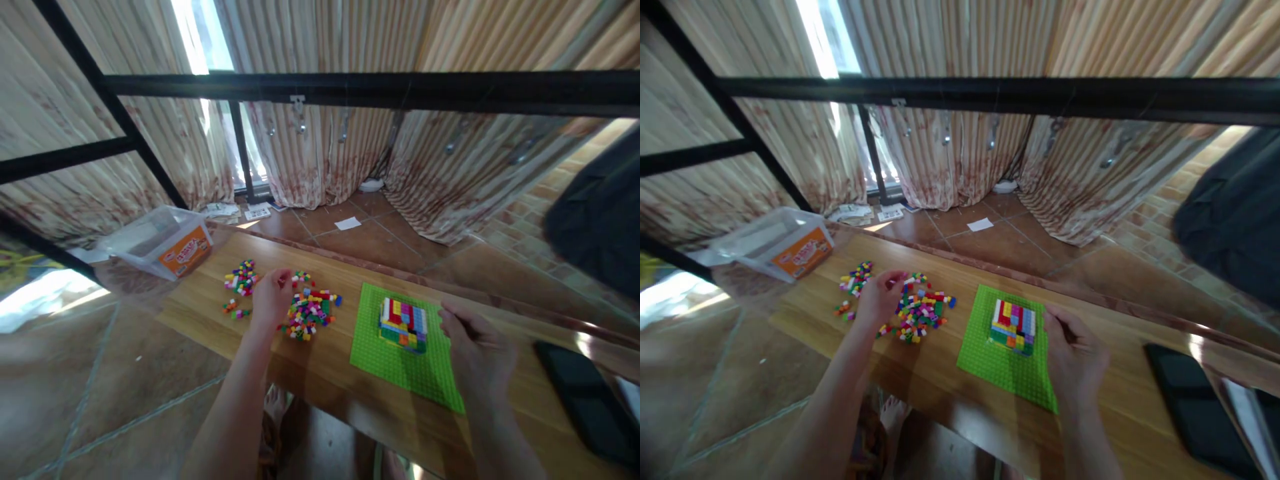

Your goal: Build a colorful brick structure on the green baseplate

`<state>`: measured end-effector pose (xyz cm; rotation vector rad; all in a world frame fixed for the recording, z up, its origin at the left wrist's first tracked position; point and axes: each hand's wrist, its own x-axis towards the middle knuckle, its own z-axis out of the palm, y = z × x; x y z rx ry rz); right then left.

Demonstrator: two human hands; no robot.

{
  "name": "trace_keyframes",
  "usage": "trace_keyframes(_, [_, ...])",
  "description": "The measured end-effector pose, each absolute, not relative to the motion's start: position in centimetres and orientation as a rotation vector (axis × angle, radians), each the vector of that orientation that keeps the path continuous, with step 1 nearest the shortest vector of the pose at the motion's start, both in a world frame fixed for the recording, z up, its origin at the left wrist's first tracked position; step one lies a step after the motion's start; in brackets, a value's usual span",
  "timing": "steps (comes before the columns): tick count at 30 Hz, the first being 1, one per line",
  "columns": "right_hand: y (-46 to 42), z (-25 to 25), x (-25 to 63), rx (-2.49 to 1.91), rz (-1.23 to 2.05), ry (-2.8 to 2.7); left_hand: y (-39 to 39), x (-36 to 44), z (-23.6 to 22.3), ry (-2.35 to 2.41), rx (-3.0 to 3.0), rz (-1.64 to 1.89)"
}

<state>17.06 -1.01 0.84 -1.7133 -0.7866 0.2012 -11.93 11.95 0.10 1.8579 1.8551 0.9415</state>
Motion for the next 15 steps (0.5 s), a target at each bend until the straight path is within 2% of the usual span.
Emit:
trace_keyframes(6, [-1.3, 0.6, 16.8, -1.818, 0.253, -0.768, 12.9, -15.6, -0.4, 2.095, 1.860, 0.869])
trace_keyframes(15, [-1.4, 0.8, 16.2, -1.939, 0.301, -0.848, 12.6, -15.0, -1.1, 2.061, 2.049, 0.702])
